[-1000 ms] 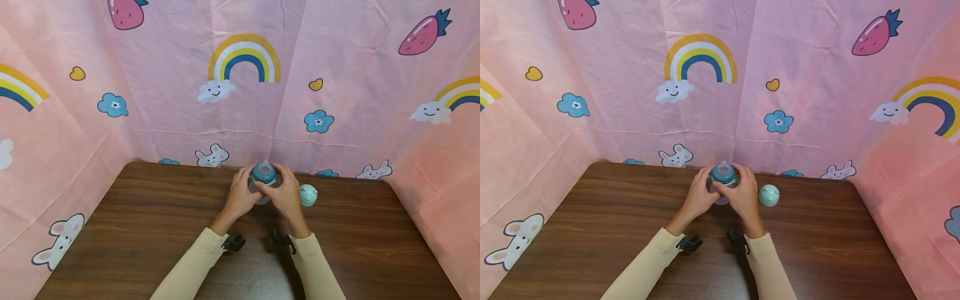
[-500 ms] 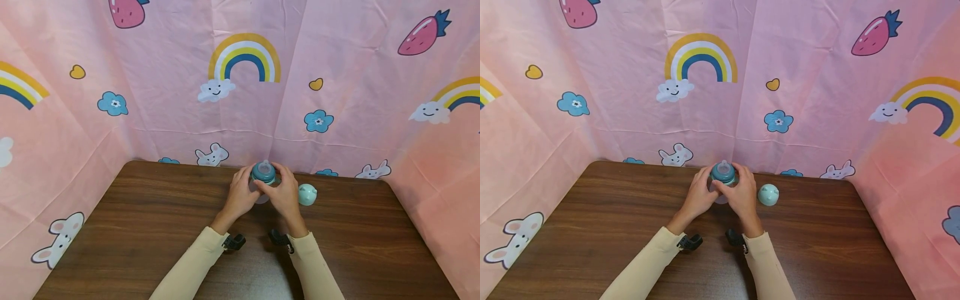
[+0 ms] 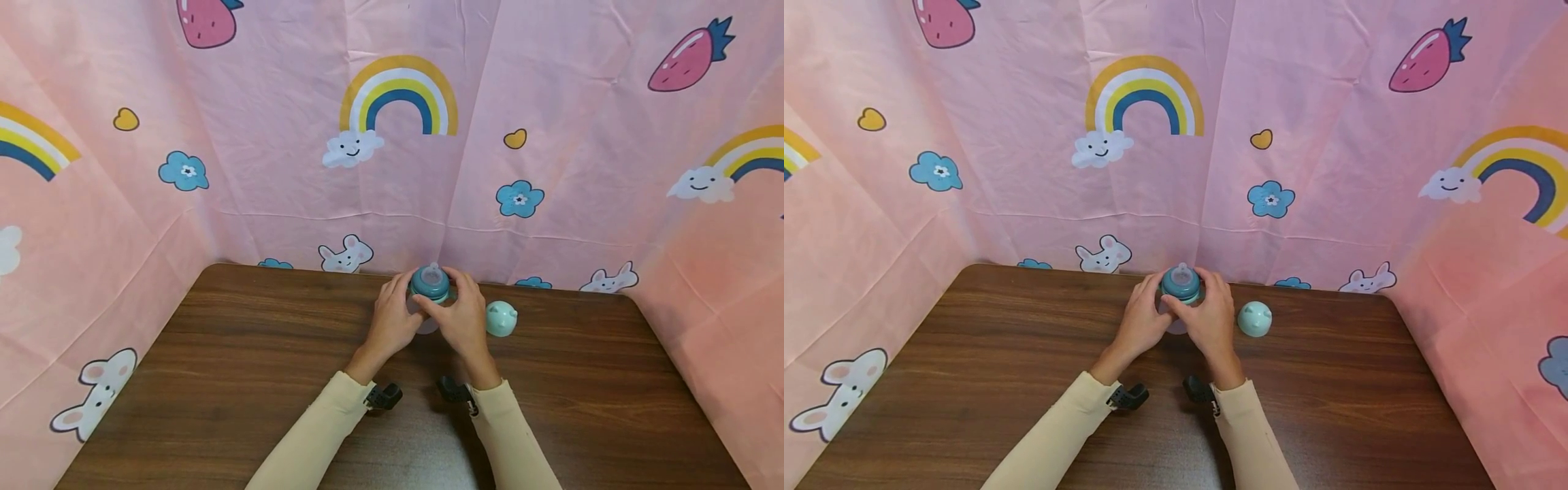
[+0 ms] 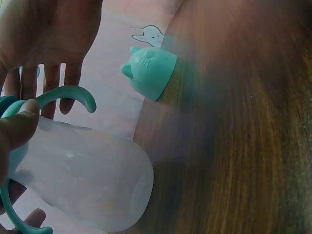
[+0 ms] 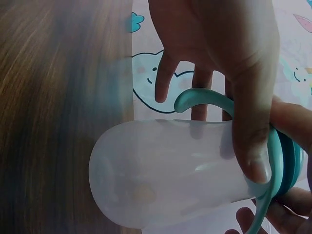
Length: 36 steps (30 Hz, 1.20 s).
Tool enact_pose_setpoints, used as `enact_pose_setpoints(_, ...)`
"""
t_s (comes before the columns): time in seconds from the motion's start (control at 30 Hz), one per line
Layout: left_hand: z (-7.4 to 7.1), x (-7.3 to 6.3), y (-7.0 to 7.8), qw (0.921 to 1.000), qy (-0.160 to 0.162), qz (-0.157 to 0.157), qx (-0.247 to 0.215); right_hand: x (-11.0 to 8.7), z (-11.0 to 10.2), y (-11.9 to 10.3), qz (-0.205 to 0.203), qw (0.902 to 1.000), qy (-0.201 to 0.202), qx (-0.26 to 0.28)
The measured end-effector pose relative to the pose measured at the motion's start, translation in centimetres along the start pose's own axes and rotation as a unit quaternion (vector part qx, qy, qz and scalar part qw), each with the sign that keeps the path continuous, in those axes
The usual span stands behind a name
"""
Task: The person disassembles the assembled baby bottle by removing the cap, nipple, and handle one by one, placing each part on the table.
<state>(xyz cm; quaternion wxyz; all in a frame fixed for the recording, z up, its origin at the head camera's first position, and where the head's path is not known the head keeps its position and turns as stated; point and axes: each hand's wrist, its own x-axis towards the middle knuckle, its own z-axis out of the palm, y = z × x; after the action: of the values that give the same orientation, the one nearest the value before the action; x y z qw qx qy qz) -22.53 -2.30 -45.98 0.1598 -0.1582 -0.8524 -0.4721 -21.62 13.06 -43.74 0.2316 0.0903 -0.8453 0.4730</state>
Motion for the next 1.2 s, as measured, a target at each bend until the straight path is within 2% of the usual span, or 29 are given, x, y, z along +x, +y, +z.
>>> enact_pose_setpoints(0.4,-0.08,0.02,-0.50,0.9998,-0.002,0.020,0.005,0.11,-0.35,0.00,-0.008,0.9999,-0.011,0.001)
enact_pose_setpoints(0.8,-0.43,-0.02,-0.38,0.9999,-0.009,0.011,0.004,0.21,-0.33,0.15,-0.021,0.9996,-0.018,-0.002)
enact_pose_setpoints(1.2,-0.41,-0.17,-0.40,0.9998,-0.012,0.009,-0.012,0.16,-0.59,0.12,-0.014,0.9992,-0.034,0.014)
